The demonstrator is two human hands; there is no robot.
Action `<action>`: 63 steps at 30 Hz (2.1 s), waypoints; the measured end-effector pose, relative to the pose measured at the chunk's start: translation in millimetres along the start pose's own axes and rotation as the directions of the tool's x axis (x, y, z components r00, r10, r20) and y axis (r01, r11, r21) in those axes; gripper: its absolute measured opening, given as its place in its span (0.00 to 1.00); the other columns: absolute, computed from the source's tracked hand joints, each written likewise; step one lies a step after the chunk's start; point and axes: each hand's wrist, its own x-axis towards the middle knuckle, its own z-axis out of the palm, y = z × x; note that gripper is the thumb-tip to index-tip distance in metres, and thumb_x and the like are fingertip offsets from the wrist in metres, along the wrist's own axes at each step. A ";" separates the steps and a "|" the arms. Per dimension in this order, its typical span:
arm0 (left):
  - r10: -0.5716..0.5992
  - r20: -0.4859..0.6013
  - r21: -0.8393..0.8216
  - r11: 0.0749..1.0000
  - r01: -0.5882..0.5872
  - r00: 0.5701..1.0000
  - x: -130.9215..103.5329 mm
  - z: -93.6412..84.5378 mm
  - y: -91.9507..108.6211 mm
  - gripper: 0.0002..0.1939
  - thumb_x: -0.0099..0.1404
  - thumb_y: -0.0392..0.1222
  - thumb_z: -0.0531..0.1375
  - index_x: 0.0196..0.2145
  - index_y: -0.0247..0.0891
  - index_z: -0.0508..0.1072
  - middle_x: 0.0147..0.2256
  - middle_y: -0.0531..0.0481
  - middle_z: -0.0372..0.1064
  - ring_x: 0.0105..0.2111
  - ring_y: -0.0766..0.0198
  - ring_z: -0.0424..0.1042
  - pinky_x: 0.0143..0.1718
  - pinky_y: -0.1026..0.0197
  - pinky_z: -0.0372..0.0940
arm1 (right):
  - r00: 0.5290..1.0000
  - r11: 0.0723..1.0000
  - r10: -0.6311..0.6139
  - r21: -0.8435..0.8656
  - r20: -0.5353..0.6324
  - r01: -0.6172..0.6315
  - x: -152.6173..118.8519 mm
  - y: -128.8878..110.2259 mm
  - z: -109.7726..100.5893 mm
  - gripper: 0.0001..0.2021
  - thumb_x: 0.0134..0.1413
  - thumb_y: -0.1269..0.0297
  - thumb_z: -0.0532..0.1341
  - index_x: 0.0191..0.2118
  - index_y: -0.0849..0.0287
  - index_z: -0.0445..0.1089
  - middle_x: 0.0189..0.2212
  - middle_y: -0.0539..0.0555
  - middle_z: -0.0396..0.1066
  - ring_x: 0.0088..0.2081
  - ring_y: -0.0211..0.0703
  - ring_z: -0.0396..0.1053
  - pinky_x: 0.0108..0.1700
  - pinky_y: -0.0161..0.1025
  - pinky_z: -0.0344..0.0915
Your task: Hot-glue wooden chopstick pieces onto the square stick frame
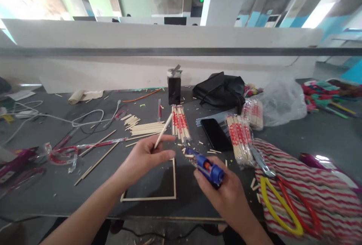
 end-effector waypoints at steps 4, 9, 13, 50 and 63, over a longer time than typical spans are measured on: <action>0.086 0.097 0.043 0.995 -0.091 0.991 4.1 17.3 0.7 0.20 0.53 0.48 0.68 0.44 0.43 0.77 0.23 0.59 0.59 0.22 0.73 0.51 0.23 0.67 0.47 | 0.990 0.988 -0.143 -0.059 0.007 0.144 -3.0 4.7 -0.2 0.07 0.54 0.59 0.61 0.38 0.54 0.67 0.28 0.48 0.74 0.27 0.40 0.73 0.31 0.33 0.68; 0.141 -0.002 0.092 0.986 -0.140 0.990 5.2 30.9 -6.4 0.14 0.55 0.45 0.66 0.41 0.41 0.78 0.32 0.53 0.73 0.25 0.70 0.61 0.26 0.67 0.55 | 0.988 0.986 -0.154 -0.062 -0.016 0.153 -3.8 3.6 0.8 0.06 0.56 0.59 0.60 0.39 0.52 0.66 0.27 0.46 0.73 0.26 0.38 0.72 0.29 0.31 0.67; 0.125 -0.064 0.144 0.983 -0.114 0.990 6.8 33.3 -10.0 0.12 0.55 0.44 0.66 0.38 0.40 0.78 0.29 0.52 0.74 0.24 0.69 0.64 0.25 0.67 0.57 | 0.985 0.983 -0.173 -0.063 -0.020 0.171 -4.0 0.4 1.5 0.06 0.57 0.60 0.60 0.40 0.51 0.66 0.27 0.45 0.73 0.26 0.36 0.72 0.30 0.29 0.67; -0.037 0.141 0.091 0.996 0.024 0.989 48.3 78.9 0.9 0.17 0.56 0.40 0.57 0.43 0.34 0.73 0.21 0.59 0.55 0.21 0.72 0.53 0.21 0.68 0.49 | 0.977 0.981 0.137 0.158 -0.162 -0.111 -29.6 26.8 -57.0 0.16 0.55 0.49 0.58 0.30 0.57 0.74 0.19 0.48 0.68 0.22 0.39 0.66 0.25 0.35 0.62; -0.044 0.202 0.392 0.919 -0.040 0.978 56.3 74.7 -3.0 0.21 0.51 0.50 0.65 0.41 0.35 0.74 0.18 0.60 0.56 0.21 0.69 0.56 0.24 0.65 0.49 | 0.973 0.927 0.207 0.340 -0.107 -0.159 -29.5 18.8 -62.6 0.17 0.54 0.48 0.59 0.29 0.58 0.74 0.17 0.49 0.66 0.20 0.37 0.63 0.19 0.32 0.56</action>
